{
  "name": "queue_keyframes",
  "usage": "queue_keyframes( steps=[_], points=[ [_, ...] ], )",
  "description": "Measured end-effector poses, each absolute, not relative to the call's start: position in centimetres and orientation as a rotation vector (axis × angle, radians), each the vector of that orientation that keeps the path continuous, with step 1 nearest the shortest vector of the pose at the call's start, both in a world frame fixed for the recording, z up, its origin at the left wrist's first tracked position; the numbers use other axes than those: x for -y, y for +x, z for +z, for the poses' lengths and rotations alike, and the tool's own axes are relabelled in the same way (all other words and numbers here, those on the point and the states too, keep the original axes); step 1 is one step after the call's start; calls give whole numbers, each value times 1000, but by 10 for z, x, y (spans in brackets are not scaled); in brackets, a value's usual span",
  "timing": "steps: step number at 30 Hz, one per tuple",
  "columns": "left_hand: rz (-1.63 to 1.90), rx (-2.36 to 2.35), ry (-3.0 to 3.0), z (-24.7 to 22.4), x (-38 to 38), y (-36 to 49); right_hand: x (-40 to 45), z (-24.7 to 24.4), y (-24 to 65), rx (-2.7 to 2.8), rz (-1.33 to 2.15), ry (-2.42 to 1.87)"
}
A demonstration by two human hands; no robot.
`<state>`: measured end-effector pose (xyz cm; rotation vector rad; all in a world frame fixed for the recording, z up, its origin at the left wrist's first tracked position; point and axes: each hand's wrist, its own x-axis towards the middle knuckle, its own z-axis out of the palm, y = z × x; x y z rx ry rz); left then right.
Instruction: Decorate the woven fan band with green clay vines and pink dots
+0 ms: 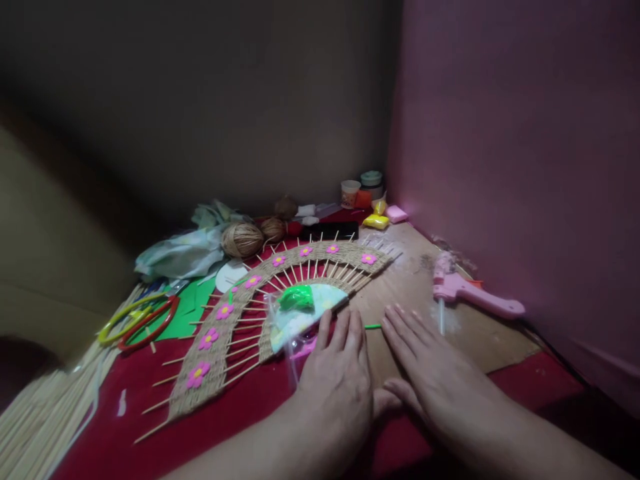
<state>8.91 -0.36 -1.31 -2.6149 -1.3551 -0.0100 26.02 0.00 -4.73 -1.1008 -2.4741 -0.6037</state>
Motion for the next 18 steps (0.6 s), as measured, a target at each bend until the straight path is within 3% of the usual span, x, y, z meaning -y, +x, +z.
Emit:
queue_keyframes(
  steps=[5, 18],
  points=[
    [-134, 1297, -2583, -18, 8, 85, 7, -46, 265, 2488, -599, -1086],
    [-95, 1473, -2681, 19, -39, 76, -44, -15, 286, 2585, -123, -1348]
  ],
)
